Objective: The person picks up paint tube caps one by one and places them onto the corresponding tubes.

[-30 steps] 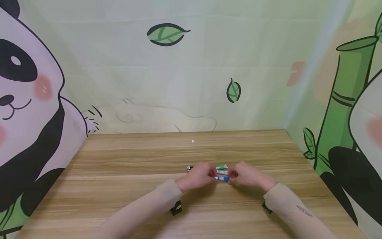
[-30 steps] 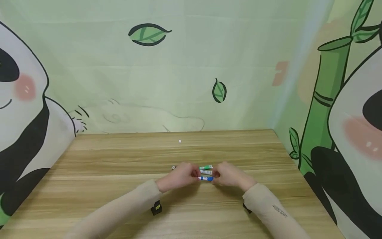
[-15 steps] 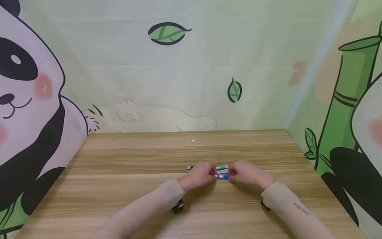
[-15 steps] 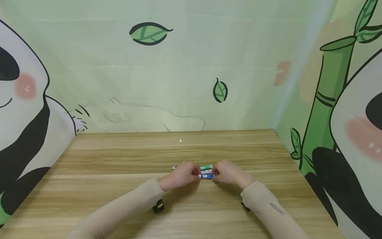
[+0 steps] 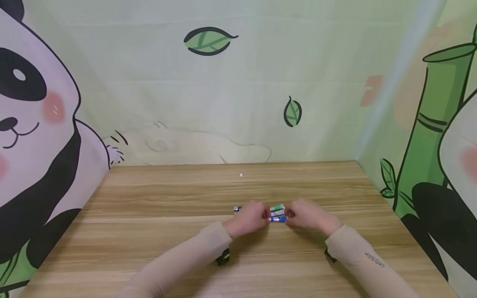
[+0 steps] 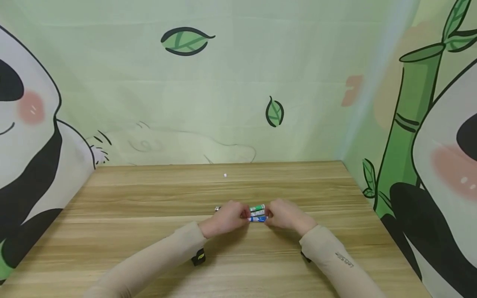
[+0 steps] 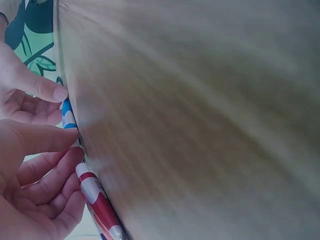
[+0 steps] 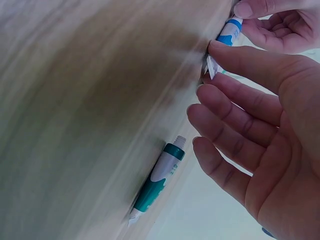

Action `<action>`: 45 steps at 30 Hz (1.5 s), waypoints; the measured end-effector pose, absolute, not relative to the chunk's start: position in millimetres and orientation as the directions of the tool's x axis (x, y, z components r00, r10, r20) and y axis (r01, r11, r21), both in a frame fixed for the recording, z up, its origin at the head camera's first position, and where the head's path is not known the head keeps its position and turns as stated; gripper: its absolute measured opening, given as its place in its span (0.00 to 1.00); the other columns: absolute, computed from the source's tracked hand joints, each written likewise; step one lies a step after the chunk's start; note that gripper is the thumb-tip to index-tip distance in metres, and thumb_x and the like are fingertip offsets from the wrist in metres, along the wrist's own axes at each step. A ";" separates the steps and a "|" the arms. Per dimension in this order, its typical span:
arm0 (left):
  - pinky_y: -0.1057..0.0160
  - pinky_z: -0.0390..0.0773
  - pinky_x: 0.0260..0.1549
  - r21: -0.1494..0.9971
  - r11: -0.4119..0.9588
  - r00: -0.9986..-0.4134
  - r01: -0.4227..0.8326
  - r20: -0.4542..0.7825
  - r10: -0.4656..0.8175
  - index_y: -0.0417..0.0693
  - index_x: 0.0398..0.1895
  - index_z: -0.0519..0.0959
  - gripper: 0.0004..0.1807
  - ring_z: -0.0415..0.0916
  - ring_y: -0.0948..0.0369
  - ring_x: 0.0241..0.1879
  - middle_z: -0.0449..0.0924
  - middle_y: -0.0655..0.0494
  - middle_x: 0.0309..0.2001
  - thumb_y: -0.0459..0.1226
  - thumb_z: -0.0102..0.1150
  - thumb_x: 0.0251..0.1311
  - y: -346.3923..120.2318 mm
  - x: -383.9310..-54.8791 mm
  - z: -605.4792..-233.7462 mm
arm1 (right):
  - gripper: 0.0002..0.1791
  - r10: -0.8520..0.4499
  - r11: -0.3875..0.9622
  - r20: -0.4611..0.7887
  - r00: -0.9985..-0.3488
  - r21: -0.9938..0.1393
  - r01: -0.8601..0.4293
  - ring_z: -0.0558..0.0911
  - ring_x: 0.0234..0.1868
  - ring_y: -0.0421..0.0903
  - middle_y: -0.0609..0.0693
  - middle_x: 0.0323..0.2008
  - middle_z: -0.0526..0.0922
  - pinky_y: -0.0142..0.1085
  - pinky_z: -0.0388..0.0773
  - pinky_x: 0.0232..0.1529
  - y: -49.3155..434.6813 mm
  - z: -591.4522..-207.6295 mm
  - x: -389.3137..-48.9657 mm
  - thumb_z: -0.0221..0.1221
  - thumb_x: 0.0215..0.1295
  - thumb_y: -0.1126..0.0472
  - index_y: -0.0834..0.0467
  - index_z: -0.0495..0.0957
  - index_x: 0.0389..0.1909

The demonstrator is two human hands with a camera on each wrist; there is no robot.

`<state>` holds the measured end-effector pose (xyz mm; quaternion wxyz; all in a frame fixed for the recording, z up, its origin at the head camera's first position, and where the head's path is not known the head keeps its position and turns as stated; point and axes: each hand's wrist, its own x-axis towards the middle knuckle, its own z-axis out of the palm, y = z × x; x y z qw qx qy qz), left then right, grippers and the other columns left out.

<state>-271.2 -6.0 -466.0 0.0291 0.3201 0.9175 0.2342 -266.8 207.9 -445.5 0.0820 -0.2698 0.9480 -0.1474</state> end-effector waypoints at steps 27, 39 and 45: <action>0.62 0.80 0.35 0.604 0.664 -0.874 0.441 0.120 0.471 0.40 0.38 0.81 0.04 0.78 0.59 0.37 0.82 0.52 0.37 0.31 0.65 0.62 -82.1 -291.9 -415.6 | 0.11 -0.530 0.788 0.040 -0.847 -0.345 -0.509 0.79 0.33 0.42 0.47 0.32 0.82 0.41 0.79 0.37 254.4 -420.1 -270.5 0.66 0.64 0.64 0.65 0.84 0.44; 0.64 0.79 0.30 0.579 0.710 -0.906 0.400 0.133 0.402 0.38 0.38 0.82 0.06 0.77 0.60 0.31 0.82 0.53 0.33 0.31 0.67 0.61 -117.2 -295.2 -413.9 | 0.10 -0.530 0.802 0.039 -0.847 -0.303 -0.515 0.82 0.37 0.47 0.52 0.35 0.84 0.46 0.80 0.39 274.8 -421.0 -272.7 0.67 0.61 0.65 0.65 0.83 0.41; 0.64 0.79 0.28 0.596 0.710 -0.916 0.375 0.120 0.383 0.40 0.39 0.82 0.05 0.77 0.61 0.30 0.82 0.53 0.34 0.32 0.67 0.61 -119.1 -295.0 -412.8 | 0.11 -0.527 0.810 0.004 -0.850 -0.300 -0.504 0.82 0.39 0.49 0.52 0.37 0.85 0.48 0.81 0.43 276.5 -430.5 -273.0 0.70 0.59 0.63 0.63 0.83 0.40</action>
